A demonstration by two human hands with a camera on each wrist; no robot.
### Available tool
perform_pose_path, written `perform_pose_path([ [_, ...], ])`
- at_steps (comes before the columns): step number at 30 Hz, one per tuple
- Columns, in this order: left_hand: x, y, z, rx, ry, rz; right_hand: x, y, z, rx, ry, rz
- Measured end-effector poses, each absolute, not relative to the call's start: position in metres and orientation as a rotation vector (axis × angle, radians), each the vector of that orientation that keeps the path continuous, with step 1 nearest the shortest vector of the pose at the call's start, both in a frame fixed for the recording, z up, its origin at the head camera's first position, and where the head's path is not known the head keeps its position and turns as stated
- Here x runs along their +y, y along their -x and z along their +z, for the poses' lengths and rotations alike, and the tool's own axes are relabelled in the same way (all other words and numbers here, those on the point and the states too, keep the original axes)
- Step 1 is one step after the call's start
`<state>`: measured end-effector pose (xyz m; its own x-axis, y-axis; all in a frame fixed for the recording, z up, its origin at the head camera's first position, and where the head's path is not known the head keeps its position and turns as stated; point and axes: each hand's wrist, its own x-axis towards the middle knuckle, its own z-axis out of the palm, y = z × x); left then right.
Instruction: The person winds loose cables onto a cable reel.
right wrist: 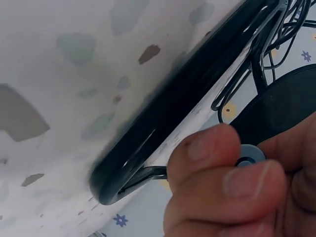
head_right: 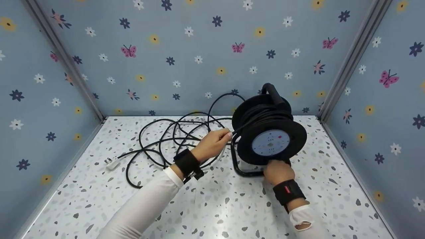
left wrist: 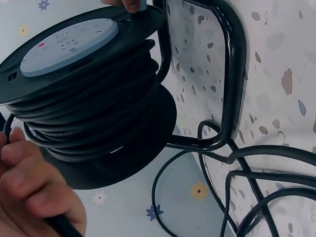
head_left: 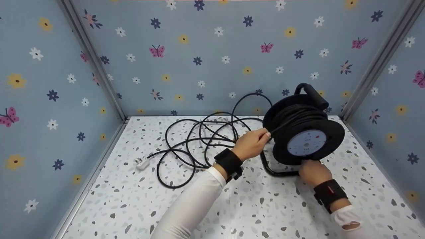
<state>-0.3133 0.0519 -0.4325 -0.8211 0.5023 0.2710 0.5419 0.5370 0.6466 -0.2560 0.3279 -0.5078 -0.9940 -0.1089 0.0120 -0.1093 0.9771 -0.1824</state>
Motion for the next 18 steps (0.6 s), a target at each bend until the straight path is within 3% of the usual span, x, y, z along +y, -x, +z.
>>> perform_pose_path([
  [8,0.02,0.33,-0.452,-2.847,0.969,-1.117,0.321,0.254,-0.509,-3.069,-0.362,0.236],
  [18,-0.047,0.37,-0.491,-2.944,0.766,-0.455,0.317,0.256,-0.517,-3.029,-0.338,0.233],
])
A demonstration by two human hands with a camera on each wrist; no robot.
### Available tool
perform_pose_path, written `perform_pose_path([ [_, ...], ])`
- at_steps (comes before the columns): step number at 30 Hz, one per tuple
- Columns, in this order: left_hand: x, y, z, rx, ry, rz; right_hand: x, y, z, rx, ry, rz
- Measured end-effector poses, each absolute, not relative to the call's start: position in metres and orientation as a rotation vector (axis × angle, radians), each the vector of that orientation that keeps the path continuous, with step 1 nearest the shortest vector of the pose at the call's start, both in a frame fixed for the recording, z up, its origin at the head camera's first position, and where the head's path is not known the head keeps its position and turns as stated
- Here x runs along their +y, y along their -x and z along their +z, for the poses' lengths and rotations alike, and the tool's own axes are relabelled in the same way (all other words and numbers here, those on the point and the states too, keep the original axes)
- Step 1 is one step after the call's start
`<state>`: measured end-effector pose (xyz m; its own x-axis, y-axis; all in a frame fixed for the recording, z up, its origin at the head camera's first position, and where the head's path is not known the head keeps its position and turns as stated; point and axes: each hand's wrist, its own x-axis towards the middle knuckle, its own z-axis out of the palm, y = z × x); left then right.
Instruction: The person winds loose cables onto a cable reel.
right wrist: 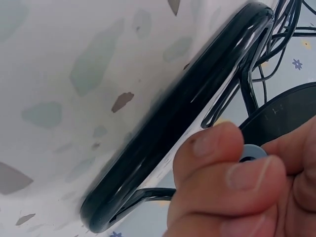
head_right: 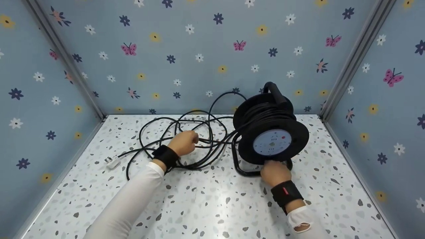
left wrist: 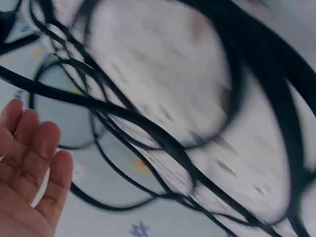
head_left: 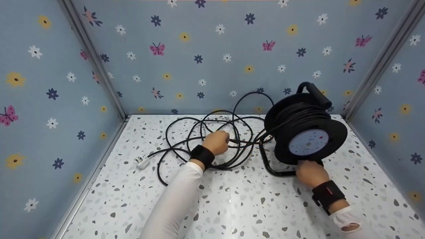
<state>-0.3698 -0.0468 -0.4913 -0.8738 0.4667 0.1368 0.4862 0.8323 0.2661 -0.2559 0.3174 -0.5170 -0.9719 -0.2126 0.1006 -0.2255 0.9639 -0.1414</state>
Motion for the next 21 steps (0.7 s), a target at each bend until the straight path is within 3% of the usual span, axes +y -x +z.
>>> perform_pose_path([
  [12,-0.112,0.382,-0.519,-3.036,0.839,-0.073,0.317,0.253,-0.52,-2.976,-0.389,0.185],
  [21,-0.158,0.385,-0.488,-2.604,0.914,-0.194,0.315,0.252,-0.517,-2.986,-0.386,0.176],
])
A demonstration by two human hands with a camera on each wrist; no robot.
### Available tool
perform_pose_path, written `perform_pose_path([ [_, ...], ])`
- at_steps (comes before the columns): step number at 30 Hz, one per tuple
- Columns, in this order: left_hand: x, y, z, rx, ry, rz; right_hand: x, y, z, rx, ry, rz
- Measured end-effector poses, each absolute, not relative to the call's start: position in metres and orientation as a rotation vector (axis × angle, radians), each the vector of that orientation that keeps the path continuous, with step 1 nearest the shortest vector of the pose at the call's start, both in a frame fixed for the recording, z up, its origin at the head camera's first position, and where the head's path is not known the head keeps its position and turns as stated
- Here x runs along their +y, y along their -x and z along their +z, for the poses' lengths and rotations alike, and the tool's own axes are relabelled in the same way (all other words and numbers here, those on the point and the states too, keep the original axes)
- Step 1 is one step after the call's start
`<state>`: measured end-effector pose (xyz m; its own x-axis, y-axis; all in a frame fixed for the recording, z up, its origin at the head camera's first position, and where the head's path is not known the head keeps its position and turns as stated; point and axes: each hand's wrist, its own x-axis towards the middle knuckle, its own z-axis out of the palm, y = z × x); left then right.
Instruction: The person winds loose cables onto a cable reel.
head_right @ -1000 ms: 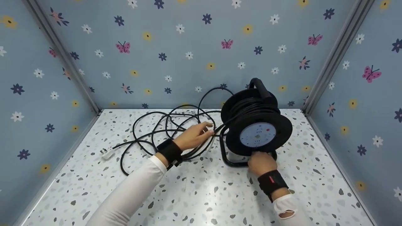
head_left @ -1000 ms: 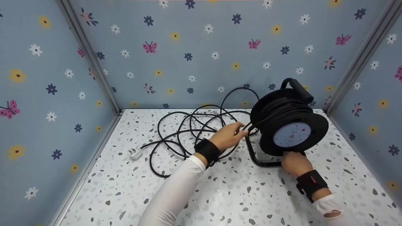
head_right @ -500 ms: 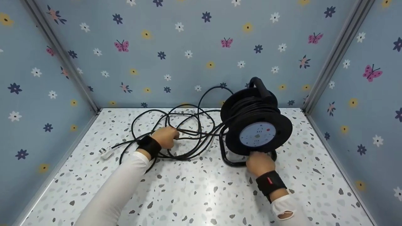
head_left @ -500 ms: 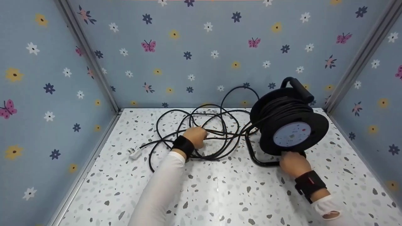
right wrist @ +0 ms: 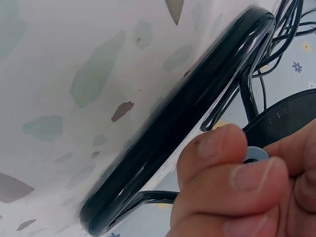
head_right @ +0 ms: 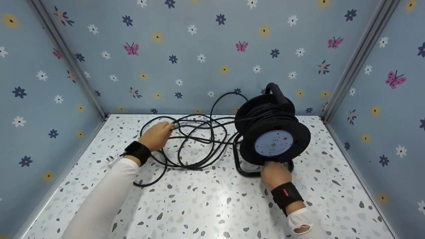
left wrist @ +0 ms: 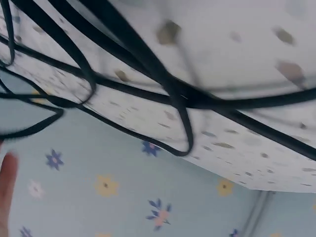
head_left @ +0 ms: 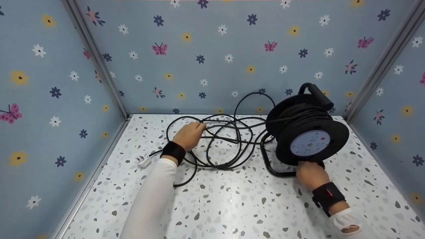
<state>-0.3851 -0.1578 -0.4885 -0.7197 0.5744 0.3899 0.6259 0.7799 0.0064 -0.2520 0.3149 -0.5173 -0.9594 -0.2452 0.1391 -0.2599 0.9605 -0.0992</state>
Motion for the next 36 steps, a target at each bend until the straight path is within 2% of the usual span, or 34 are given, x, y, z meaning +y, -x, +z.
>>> perform_pose_path([
  [8,-0.184,0.383,-0.427,-2.103,0.714,-0.374,0.315,0.25,-0.52,-2.965,-0.373,0.197],
  [14,-0.182,0.358,-0.368,-1.98,0.79,-0.465,0.316,0.251,-0.524,-2.969,-0.391,0.198],
  [18,-0.187,0.336,-0.347,-1.973,0.745,-0.44,0.316,0.252,-0.52,-3.012,-0.365,0.2],
  [23,-0.195,0.318,-0.352,-2.266,0.624,-0.468,0.315,0.252,-0.521,-2.968,-0.326,0.2],
  [28,-0.221,0.317,-0.379,-2.581,0.68,-0.628,0.313,0.25,-0.524,-2.932,-0.339,0.194],
  [32,-0.242,0.324,-0.404,-2.589,0.742,-0.658,0.313,0.248,-0.522,-2.952,-0.334,0.215],
  [36,-0.253,0.331,-0.421,-2.47,0.666,-0.703,0.314,0.249,-0.521,-2.979,-0.319,0.235],
])
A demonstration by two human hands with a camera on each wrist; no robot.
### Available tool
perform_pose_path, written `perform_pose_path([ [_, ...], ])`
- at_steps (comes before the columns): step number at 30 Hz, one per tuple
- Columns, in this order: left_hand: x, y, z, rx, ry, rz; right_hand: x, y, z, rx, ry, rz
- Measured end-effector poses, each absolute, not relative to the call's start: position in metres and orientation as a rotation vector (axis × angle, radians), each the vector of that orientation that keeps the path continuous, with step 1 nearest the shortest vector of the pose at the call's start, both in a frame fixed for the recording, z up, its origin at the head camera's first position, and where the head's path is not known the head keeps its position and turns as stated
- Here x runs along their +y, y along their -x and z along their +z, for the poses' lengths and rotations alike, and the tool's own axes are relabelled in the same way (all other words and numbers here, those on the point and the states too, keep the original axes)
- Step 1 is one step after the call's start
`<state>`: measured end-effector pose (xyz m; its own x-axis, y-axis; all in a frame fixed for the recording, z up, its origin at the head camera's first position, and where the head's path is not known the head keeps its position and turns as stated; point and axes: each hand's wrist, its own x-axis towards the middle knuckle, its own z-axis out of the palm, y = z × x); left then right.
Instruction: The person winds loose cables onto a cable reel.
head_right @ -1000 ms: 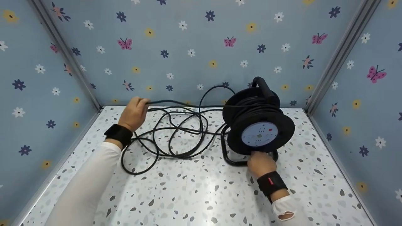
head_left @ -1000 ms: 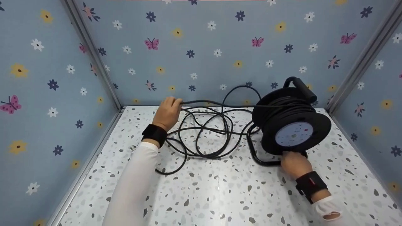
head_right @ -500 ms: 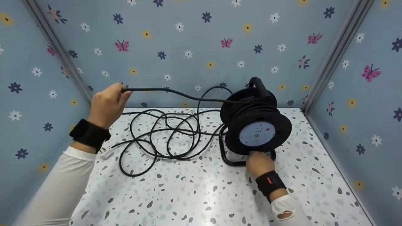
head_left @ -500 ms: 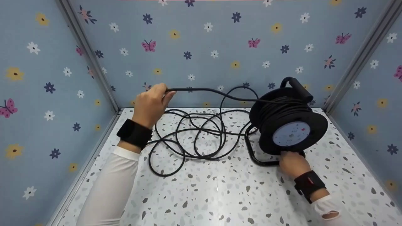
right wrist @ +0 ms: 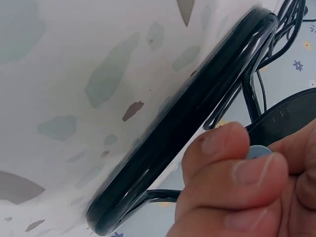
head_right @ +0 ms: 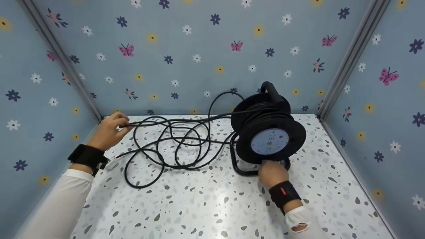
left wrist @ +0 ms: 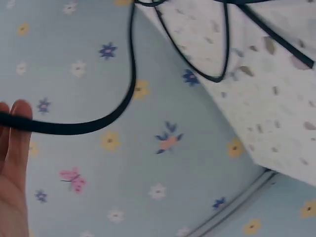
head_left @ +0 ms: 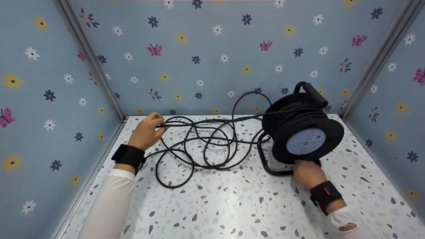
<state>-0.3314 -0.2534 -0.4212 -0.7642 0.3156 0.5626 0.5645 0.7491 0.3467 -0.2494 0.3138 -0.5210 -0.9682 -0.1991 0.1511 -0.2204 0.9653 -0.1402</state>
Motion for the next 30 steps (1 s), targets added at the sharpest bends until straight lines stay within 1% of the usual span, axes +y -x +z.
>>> perform_pose_path([
  [5,-0.261,0.336,-0.424,-2.178,0.459,-1.039,0.314,0.25,-0.522,-3.008,-0.327,0.257],
  [9,-0.264,0.336,-0.414,-2.118,0.4,-1.234,0.315,0.248,-0.523,-3.002,-0.365,0.221],
  [11,-0.267,0.338,-0.411,-2.193,0.39,-1.211,0.316,0.247,-0.522,-2.996,-0.374,0.206],
  [13,-0.272,0.338,-0.412,-2.295,0.375,-1.085,0.316,0.247,-0.521,-2.989,-0.37,0.217],
  [17,-0.288,0.334,-0.424,-2.447,0.309,-0.736,0.314,0.247,-0.52,-2.98,-0.342,0.274],
  [20,-0.301,0.328,-0.434,-2.531,0.294,-0.592,0.312,0.245,-0.52,-2.957,-0.337,0.274],
  [25,-0.31,0.322,-0.441,-2.613,0.367,-0.662,0.308,0.245,-0.523,-2.857,-0.402,0.228],
  [28,-0.306,0.321,-0.439,-2.642,0.374,-0.786,0.302,0.247,-0.521,-2.875,-0.411,0.303],
  [30,-0.3,0.321,-0.438,-2.673,0.38,-0.844,0.296,0.248,-0.517,-2.947,-0.365,0.423],
])
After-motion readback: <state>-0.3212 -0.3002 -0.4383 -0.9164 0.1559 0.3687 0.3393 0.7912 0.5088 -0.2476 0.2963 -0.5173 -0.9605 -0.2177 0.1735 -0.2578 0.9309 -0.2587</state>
